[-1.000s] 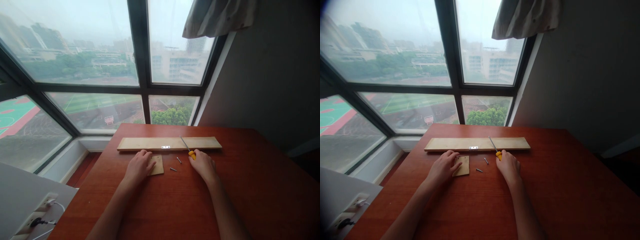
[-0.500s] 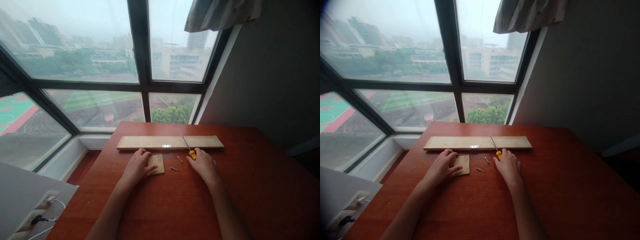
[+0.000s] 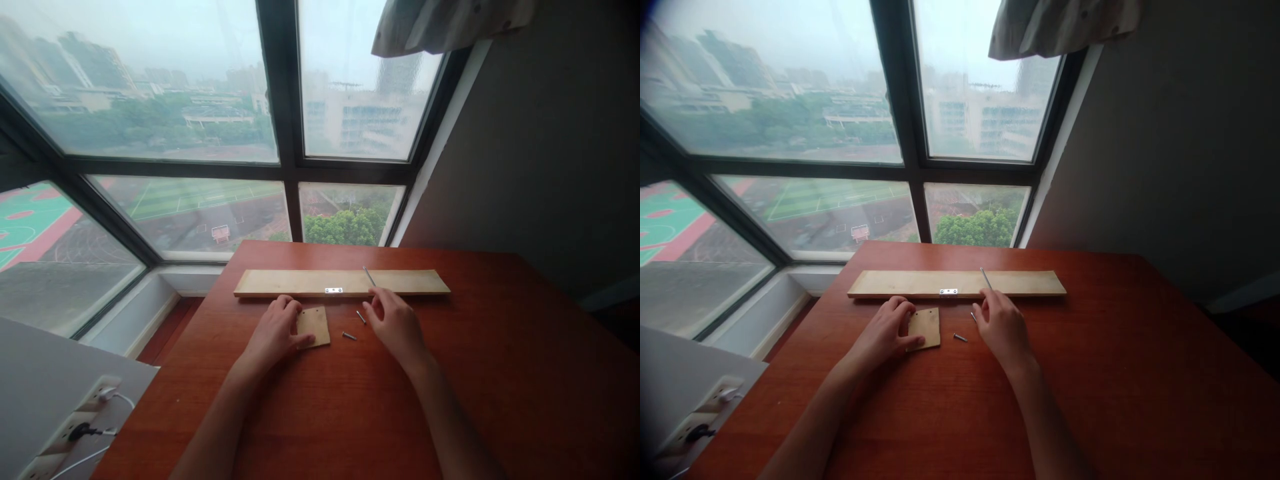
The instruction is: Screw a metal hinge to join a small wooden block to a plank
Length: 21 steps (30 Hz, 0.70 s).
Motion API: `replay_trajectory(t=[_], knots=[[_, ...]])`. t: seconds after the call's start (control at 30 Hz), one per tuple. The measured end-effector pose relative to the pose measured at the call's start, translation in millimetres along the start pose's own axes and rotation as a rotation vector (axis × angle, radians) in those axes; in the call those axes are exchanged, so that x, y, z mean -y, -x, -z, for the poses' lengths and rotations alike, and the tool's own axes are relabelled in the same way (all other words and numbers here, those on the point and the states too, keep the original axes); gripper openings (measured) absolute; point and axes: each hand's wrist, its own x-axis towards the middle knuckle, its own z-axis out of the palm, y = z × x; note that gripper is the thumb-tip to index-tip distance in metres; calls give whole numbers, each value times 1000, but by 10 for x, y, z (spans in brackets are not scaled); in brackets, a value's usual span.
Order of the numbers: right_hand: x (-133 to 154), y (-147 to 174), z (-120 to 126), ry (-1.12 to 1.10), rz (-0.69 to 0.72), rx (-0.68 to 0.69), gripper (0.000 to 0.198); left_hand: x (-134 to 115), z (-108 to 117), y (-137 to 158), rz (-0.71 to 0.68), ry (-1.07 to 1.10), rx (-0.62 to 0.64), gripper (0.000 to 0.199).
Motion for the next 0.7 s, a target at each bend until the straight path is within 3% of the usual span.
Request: replay_trajectory(t=[0.13,0.27,0.4,0.53,0.7], knots=[[183,103,-99,6,170,300,15,-31,-42,-24,-26,1,-34,46],[253,151,-162,166,151,387,7,-58,-98,-30,55,129,-47,47],[228,132,-190,148,113,362,4,-23,-170,-45,76,358,-76,52],[191,92,-205,-93,87,267,7,-31,-175,-81,106,646,-118,60],[192,-7,-181,-362,-2,119,6,-140,-98,-111,202,925,-20,44]])
